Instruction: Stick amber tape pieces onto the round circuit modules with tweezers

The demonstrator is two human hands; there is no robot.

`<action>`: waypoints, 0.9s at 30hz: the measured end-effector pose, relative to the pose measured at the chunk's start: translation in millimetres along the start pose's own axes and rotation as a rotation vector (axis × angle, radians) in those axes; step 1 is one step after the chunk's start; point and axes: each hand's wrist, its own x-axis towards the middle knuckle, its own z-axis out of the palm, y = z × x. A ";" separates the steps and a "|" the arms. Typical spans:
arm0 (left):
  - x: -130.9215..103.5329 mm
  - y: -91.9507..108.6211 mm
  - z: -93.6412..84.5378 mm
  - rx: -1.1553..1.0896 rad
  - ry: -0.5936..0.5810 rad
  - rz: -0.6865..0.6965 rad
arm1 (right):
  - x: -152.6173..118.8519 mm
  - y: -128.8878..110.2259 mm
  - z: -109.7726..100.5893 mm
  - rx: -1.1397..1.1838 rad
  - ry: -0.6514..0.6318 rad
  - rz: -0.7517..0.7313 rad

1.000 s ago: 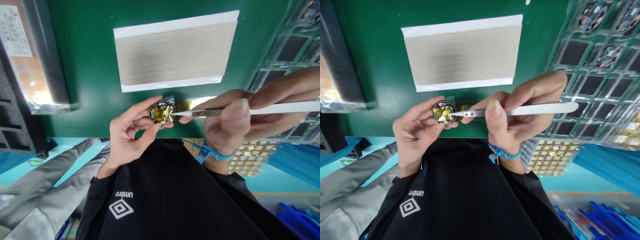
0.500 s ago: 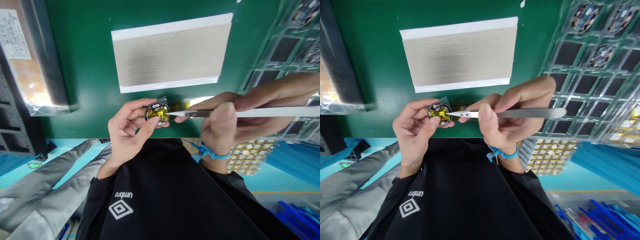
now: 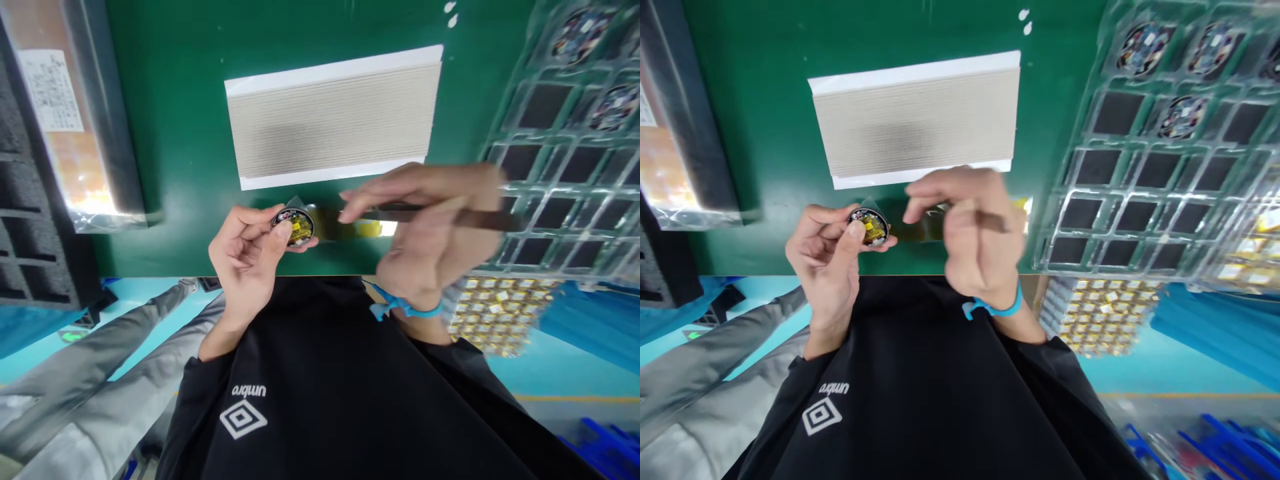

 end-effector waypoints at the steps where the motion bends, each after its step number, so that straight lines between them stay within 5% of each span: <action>1: -1.1 -0.1 2.0 0.014 0.020 0.008 | -0.2 -3.4 3.6 -0.008 0.000 -0.007; 5: -5.8 0.7 5.9 0.067 0.090 0.050 | 0.6 -13.0 21.5 -0.039 0.008 -0.036; 11: -7.4 0.6 2.8 0.171 0.019 0.127 | 6.0 -16.0 43.1 -0.010 0.075 -0.183; 22: -5.6 -0.9 1.9 0.228 -0.022 0.161 | 9.4 -17.2 42.6 0.017 0.091 -0.145; 27: -6.4 1.2 -5.2 0.284 -0.076 0.151 | 12.0 -18.3 36.2 0.007 -0.005 -0.102</action>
